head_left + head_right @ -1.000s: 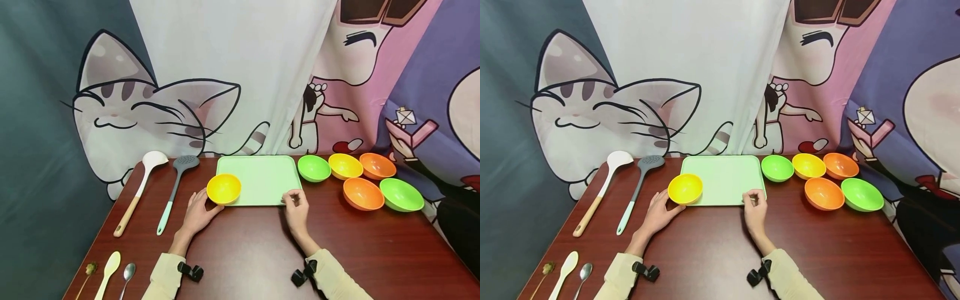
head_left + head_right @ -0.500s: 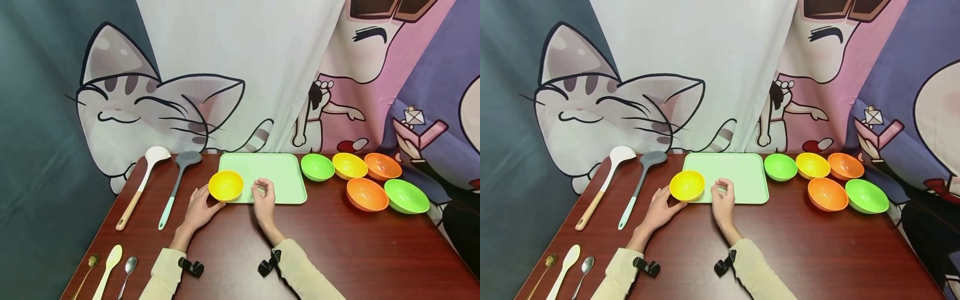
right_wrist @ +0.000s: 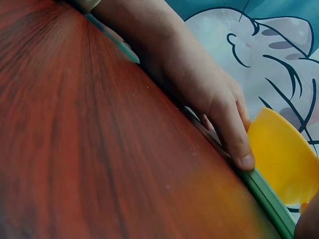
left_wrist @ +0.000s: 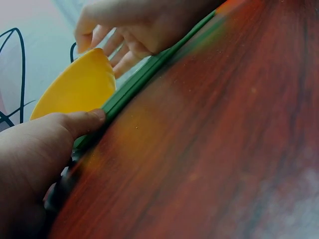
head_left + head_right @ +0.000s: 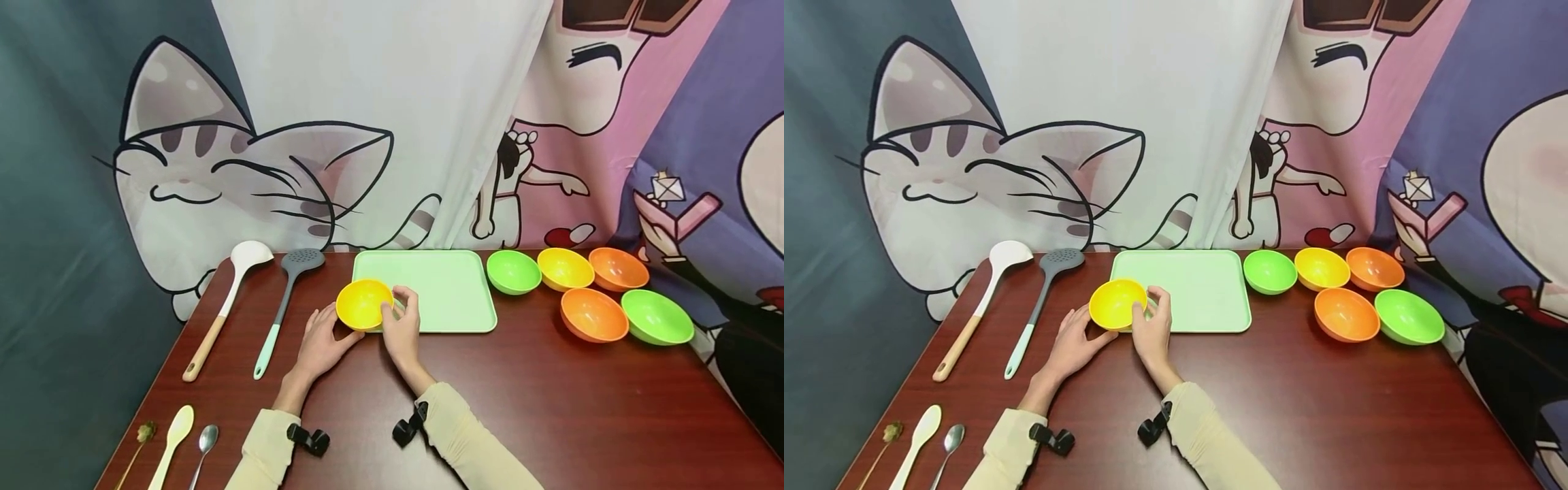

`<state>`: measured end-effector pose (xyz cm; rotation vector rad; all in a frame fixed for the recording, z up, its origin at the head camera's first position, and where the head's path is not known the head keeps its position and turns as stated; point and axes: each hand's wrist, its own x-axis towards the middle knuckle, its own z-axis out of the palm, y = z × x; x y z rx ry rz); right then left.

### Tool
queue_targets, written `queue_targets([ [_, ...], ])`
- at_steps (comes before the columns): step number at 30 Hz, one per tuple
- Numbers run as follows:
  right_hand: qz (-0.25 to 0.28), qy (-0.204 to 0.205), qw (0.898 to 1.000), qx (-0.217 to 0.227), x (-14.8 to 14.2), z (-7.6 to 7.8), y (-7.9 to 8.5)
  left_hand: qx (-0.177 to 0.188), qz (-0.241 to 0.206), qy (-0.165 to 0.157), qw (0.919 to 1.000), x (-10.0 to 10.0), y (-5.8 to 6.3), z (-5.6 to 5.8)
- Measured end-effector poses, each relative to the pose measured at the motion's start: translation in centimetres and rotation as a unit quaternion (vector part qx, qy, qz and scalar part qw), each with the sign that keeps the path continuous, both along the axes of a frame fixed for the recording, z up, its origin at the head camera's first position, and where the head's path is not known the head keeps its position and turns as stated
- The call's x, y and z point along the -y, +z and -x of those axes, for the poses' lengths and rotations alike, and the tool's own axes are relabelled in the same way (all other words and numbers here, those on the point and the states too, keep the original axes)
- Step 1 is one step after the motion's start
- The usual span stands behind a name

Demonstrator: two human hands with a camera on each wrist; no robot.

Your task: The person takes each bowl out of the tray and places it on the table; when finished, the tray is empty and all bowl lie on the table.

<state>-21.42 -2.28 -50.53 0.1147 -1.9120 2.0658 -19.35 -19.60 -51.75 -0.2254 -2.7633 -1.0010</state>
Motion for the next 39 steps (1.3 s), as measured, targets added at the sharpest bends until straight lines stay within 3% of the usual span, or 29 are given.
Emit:
queue_targets([
  [7, -0.039, 0.004, 0.999, 0.025, 0.4, -0.2, -0.4, -0.009, 0.0, 0.0, 1.0, 0.3, -0.1, -0.3],
  [14, -0.112, -0.027, 0.992, 0.043, 0.6, -0.6, -0.5, -0.009, 0.002, -0.001, 1.0, 0.4, -0.7, -0.8],
  [23, -0.033, -0.035, 0.998, 0.038, 0.6, -0.8, -1.1, -0.003, 0.01, 0.001, 0.9999, 0.4, -0.8, -1.2],
  [26, -0.007, -0.025, 0.999, 0.036, 0.2, -1.6, -0.4, -0.001, 0.009, -0.002, 1.0, 0.3, -1.1, -1.3],
  [31, 0.009, -0.019, 0.999, 0.035, -2.2, -3.1, -0.8, 0.007, 0.01, -0.019, 0.9997, -0.5, -1.3, -1.4],
  [39, 0.013, -0.008, 1.0, -0.002, -6.4, -2.7, 0.0, 0.004, 0.005, 0.002, 1.0, -0.5, -0.1, -0.7],
])
